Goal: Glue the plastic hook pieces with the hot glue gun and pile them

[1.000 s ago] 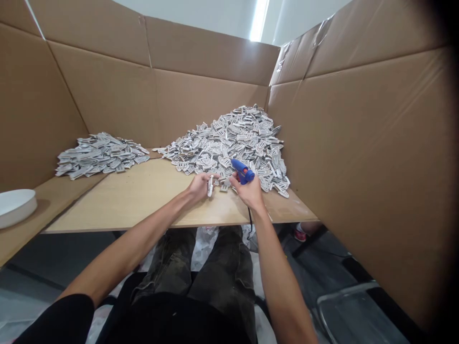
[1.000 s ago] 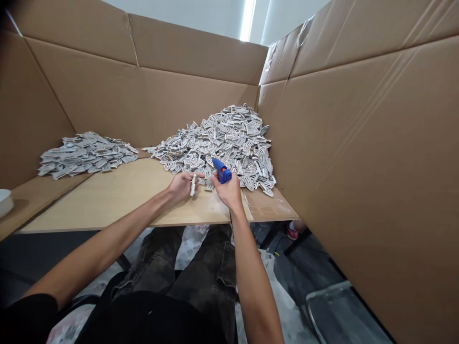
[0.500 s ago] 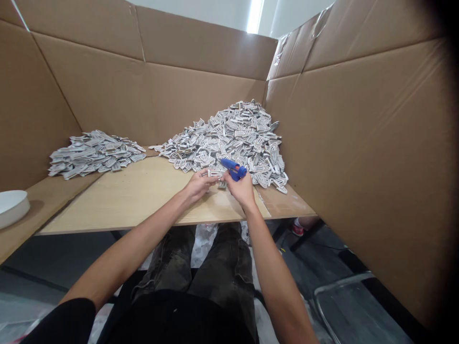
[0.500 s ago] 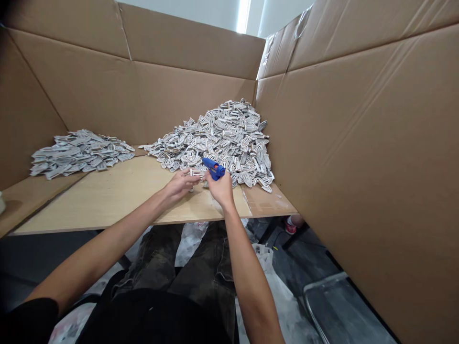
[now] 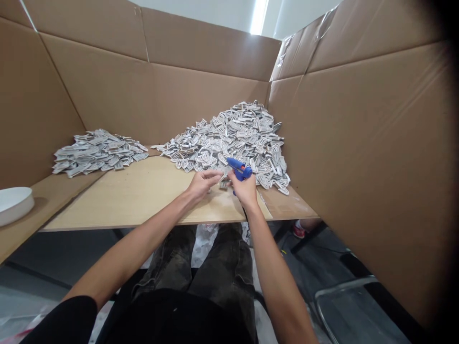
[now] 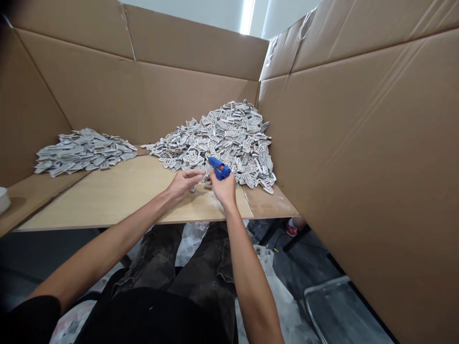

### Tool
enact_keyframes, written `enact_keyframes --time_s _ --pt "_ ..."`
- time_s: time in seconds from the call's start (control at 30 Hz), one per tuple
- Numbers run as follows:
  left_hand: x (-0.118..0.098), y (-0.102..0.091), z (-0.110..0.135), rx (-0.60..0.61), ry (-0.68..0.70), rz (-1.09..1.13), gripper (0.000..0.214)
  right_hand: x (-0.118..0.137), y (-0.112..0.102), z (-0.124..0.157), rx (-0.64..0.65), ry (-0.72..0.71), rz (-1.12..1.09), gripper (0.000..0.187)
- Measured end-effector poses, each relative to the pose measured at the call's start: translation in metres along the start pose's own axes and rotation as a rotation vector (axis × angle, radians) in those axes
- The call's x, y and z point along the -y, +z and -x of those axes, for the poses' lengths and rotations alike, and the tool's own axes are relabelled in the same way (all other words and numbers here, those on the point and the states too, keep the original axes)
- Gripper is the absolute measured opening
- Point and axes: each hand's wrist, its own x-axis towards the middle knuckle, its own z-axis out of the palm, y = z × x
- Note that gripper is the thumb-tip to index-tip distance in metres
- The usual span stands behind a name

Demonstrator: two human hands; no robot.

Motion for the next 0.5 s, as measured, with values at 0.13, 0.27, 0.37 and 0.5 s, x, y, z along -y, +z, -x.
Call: enact_keyframes --time_s 0.13,0.27,0.37,0.5 --pt "-0.0001 0.0003 0.0041 0.031 0.044 -0.089 0.073 0.0016 -0.0005 0.0014 0.001 -0.023 0.035 0.029" --pt "-0.0017 0.0041 0.0063 0.041 0.076 -0.115 0.056 0.0073 -0.0016 0.0055 0.006 -0.025 0.112 0.029" --pt "-0.0017 0.0054 0.0051 -0.023 0.043 -0.088 0.04 0.0093 -0.0013 0.0076 -0.001 -0.014 0.151 0.03" --pt "-0.001 0.0027 0.0028 -0.104 0.015 -0.06 0.046 0.0039 -0.0005 0.0059 0.016 -0.029 0.167 0.031"
